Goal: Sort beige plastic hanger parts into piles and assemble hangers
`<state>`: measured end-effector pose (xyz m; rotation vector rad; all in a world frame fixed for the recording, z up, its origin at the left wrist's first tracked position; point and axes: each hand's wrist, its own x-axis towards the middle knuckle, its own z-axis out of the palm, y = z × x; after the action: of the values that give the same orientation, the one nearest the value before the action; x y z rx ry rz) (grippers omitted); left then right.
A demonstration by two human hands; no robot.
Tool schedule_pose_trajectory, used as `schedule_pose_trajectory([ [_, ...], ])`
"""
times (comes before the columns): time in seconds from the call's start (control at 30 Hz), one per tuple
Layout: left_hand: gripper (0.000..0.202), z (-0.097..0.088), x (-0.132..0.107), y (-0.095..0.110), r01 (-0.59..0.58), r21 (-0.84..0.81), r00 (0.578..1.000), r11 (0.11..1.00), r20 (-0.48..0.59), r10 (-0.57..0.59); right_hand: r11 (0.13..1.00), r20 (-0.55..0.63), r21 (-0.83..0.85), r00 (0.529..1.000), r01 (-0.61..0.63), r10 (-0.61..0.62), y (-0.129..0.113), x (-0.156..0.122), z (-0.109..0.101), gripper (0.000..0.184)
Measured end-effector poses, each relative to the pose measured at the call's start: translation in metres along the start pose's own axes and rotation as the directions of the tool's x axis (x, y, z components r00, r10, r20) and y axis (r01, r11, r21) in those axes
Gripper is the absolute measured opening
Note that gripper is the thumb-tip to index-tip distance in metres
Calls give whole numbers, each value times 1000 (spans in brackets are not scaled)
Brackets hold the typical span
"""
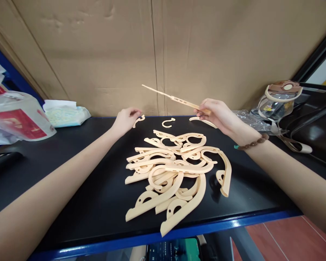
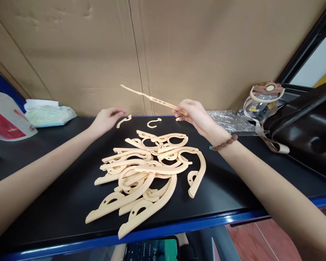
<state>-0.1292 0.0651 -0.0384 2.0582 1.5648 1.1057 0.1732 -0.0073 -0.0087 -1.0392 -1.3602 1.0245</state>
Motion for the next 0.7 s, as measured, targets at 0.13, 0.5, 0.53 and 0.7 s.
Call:
schedule_pose_trajectory([
  [0.13,62,-2,-6,24,133,-504,983,853,179,-47,994,116,-92,992,58,-47,2,-7,10,11],
  [0.5,9,7,-26,59,290,-698,947,655,307,-93,602,170,-726,935,332,-311,14,-8,9,11],
  [0.53,12,8,-28,61,305,-680,935,667,345,-76,415,241,-829,909,375,-340,15,-10,9,15],
  [0.7,5,14,-42,74,387,-528,821,756,571,-21,-38,470,-874,821,485,-326,20,-16,12,35],
])
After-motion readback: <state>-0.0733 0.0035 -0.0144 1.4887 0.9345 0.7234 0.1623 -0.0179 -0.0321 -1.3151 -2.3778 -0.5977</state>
